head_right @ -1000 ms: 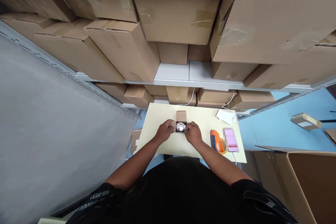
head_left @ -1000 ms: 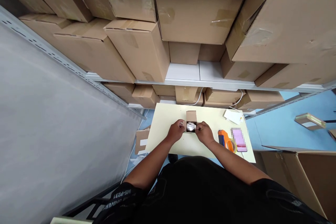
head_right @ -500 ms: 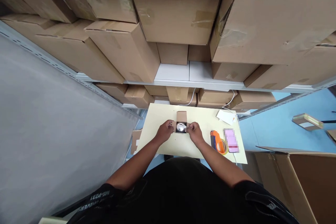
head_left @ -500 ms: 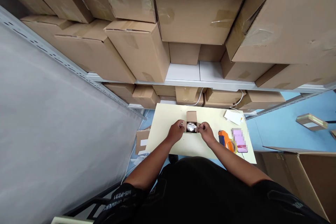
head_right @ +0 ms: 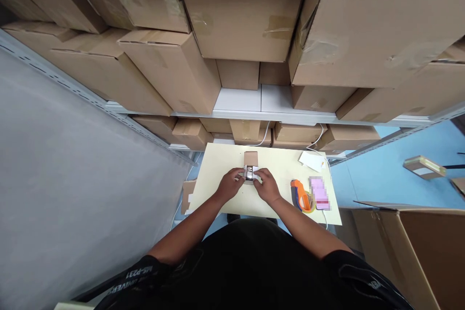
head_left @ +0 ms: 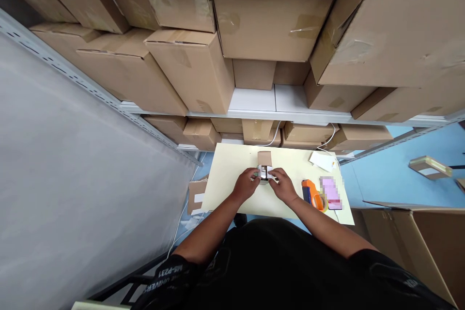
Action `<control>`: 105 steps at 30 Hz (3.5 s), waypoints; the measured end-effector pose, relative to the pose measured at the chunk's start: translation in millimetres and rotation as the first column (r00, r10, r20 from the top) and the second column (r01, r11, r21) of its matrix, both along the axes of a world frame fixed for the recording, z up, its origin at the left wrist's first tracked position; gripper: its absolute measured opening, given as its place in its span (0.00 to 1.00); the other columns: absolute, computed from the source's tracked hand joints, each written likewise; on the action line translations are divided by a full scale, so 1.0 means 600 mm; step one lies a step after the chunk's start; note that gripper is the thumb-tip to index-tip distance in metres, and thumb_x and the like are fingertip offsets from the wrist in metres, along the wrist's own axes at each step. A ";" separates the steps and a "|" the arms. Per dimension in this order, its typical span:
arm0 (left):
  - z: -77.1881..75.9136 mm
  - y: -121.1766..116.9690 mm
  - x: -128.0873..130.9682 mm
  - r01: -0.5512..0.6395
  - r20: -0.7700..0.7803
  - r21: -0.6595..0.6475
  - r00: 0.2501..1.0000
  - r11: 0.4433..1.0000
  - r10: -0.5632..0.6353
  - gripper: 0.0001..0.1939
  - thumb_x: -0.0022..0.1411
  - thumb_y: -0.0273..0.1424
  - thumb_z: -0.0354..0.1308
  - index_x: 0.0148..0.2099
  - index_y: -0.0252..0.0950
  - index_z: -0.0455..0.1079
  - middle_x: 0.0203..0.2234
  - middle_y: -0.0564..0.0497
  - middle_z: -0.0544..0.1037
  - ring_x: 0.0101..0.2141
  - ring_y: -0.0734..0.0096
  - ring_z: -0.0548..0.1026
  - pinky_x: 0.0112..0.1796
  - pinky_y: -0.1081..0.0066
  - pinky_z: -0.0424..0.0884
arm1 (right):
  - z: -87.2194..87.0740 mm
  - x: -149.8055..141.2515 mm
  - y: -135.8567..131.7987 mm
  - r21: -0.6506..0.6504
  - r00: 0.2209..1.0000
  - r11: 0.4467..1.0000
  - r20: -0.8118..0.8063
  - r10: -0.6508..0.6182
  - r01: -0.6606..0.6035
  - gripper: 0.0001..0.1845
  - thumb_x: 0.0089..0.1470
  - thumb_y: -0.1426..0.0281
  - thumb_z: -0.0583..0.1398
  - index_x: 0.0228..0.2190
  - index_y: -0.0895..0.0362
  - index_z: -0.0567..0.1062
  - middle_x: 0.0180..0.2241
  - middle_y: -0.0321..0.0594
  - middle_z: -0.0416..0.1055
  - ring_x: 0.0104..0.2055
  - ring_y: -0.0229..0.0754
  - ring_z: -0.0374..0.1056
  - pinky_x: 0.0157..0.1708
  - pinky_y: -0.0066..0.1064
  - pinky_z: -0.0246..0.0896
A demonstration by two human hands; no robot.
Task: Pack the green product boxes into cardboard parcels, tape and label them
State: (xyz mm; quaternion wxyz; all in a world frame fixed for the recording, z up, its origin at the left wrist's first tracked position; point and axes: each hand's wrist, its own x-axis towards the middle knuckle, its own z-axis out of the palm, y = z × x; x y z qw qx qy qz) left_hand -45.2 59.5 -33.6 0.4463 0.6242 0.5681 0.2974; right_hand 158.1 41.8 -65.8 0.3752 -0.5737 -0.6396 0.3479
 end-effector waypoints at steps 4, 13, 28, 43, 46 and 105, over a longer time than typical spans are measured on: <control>-0.011 0.000 -0.001 0.051 -0.048 0.062 0.998 0.997 -0.048 0.17 0.64 0.27 0.58 0.55 0.38 0.76 0.53 0.47 0.77 0.40 0.69 0.79 0.48 0.65 0.77 | -0.005 0.000 -0.006 0.109 0.980 0.987 0.174 0.100 -0.120 0.20 0.58 0.73 0.58 0.52 0.52 0.78 0.49 0.48 0.70 0.53 0.52 0.68 0.56 0.50 0.69; -0.023 0.001 -0.007 0.202 -0.239 0.192 0.959 0.960 -0.154 0.14 0.68 0.32 0.57 0.52 0.39 0.78 0.55 0.45 0.71 0.50 0.62 0.76 0.55 0.62 0.73 | -0.013 0.001 0.003 0.108 0.971 0.982 0.198 0.132 -0.155 0.16 0.62 0.73 0.56 0.47 0.55 0.80 0.48 0.49 0.67 0.51 0.51 0.68 0.56 0.48 0.68; -0.009 0.089 0.002 0.202 -0.217 0.057 0.958 0.978 -0.185 0.56 0.50 0.23 0.67 0.76 0.43 0.44 0.69 0.39 0.58 0.68 0.44 0.57 0.63 0.52 0.62 | -0.027 -0.010 0.036 -0.123 0.991 0.984 0.041 -0.124 0.128 0.27 0.51 0.72 0.60 0.54 0.53 0.67 0.50 0.44 0.65 0.34 0.39 0.69 0.41 0.39 0.72; -0.002 0.057 -0.017 0.246 -0.240 0.275 0.954 0.929 -0.181 0.39 0.55 0.18 0.57 0.68 0.44 0.59 0.59 0.45 0.66 0.49 0.64 0.75 0.52 0.61 0.75 | -0.037 -0.007 0.024 -0.159 0.992 0.980 -0.026 -0.127 0.122 0.35 0.56 0.69 0.60 0.64 0.50 0.62 0.53 0.45 0.69 0.33 0.39 0.70 0.43 0.42 0.74; 0.006 0.056 -0.017 0.308 -0.279 0.307 0.934 0.900 -0.224 0.32 0.57 0.20 0.57 0.63 0.42 0.66 0.53 0.46 0.70 0.49 0.62 0.75 0.53 0.61 0.75 | -0.040 -0.006 0.026 -0.147 0.992 0.982 -0.025 -0.120 0.115 0.35 0.56 0.69 0.60 0.64 0.50 0.63 0.53 0.46 0.69 0.33 0.39 0.70 0.43 0.42 0.74; -0.078 0.031 -0.039 0.184 -0.027 -0.034 0.982 0.982 -0.185 0.60 0.48 0.33 0.74 0.76 0.46 0.44 0.71 0.38 0.54 0.56 0.51 0.73 0.49 0.55 0.77 | -0.031 0.020 0.023 -0.031 0.981 0.985 0.096 0.169 -0.167 0.39 0.51 0.70 0.66 0.62 0.49 0.63 0.69 0.50 0.54 0.51 0.49 0.73 0.51 0.50 0.75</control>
